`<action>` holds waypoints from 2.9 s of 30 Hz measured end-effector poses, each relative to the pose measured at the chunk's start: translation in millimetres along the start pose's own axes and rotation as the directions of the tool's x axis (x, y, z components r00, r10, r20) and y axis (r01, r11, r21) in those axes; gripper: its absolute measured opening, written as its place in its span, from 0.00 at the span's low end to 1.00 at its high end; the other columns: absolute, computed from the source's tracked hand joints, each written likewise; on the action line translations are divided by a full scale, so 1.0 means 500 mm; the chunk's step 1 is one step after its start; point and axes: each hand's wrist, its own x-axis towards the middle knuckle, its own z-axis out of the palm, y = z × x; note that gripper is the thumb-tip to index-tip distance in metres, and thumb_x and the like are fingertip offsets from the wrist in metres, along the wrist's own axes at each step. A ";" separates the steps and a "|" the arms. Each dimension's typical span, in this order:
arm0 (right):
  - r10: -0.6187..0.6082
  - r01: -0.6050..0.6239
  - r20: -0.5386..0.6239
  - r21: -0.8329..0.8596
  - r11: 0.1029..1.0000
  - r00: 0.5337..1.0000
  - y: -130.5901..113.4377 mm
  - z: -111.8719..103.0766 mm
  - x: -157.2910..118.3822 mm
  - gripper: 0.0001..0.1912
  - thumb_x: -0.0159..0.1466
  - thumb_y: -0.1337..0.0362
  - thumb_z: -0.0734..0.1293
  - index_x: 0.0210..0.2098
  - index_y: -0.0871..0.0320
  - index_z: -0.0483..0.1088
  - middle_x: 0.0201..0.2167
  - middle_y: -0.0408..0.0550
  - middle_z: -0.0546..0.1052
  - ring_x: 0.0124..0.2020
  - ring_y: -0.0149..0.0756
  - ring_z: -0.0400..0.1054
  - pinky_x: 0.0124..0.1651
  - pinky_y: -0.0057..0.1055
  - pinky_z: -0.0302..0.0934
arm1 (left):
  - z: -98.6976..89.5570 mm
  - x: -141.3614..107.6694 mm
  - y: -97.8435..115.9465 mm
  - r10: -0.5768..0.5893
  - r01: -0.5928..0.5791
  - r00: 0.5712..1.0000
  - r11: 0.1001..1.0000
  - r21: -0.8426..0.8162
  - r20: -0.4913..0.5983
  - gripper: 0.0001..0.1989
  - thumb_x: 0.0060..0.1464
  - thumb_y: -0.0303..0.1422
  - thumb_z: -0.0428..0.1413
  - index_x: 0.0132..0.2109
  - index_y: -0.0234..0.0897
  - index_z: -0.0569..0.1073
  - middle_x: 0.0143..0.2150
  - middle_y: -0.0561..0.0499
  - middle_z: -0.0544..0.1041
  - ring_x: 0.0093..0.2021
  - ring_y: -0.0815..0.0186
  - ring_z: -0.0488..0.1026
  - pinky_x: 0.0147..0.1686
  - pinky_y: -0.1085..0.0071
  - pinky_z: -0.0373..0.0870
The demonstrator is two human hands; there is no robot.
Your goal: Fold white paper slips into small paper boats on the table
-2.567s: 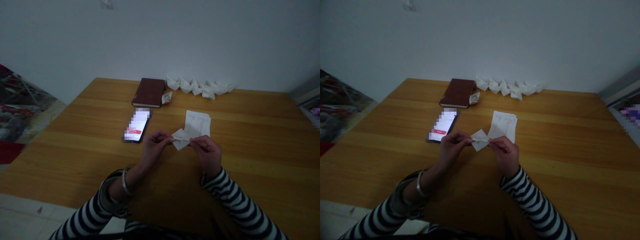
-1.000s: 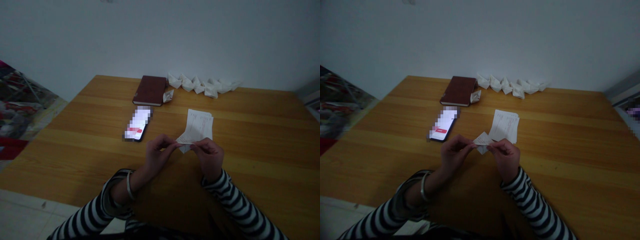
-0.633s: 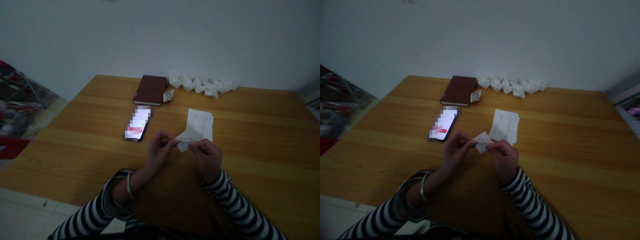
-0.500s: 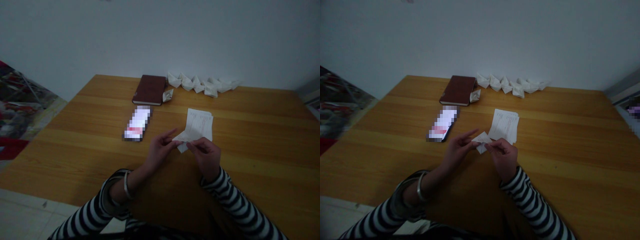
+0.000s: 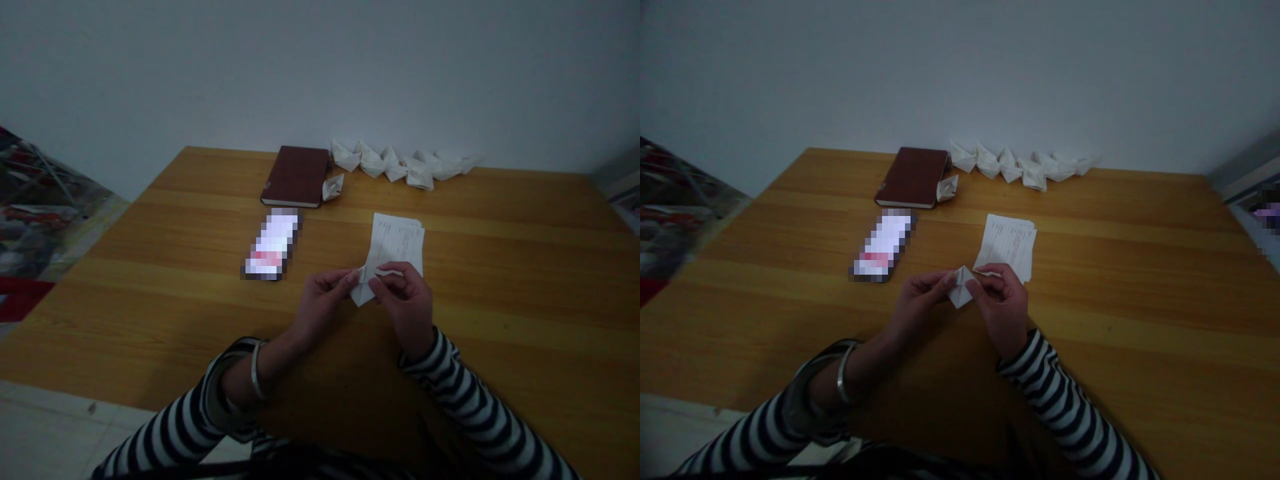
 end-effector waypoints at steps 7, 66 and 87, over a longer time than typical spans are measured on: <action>0.041 -0.043 0.054 0.028 0.999 0.998 0.003 -0.001 0.000 0.15 0.57 0.61 0.73 0.42 0.53 0.69 0.27 0.40 0.79 0.29 0.31 0.74 0.34 0.28 0.70 | -0.004 0.005 -0.006 -0.022 0.021 0.998 1.000 -0.015 -0.062 0.12 0.52 0.38 0.64 0.41 0.35 0.83 0.37 0.46 0.84 0.32 0.68 0.78 0.35 0.73 0.74; 0.011 0.037 0.228 -0.207 0.978 0.974 0.014 0.000 0.006 0.17 0.66 0.51 0.64 0.30 0.57 0.75 0.26 0.44 0.75 0.30 0.36 0.67 0.34 0.31 0.63 | 0.001 0.001 -0.021 0.076 -0.057 0.988 0.989 0.139 -0.135 0.15 0.56 0.42 0.60 0.43 0.36 0.82 0.35 0.48 0.83 0.34 0.67 0.77 0.35 0.74 0.72; 0.025 0.053 0.293 -0.254 0.966 0.956 0.008 -0.015 0.012 0.23 0.66 0.48 0.62 0.23 0.56 0.70 0.20 0.43 0.72 0.24 0.34 0.65 0.29 0.30 0.61 | -0.011 0.005 -0.002 0.160 -0.124 0.985 0.915 0.383 -0.063 0.15 0.58 0.42 0.57 0.34 0.34 0.80 0.29 0.50 0.79 0.29 0.67 0.72 0.29 0.74 0.67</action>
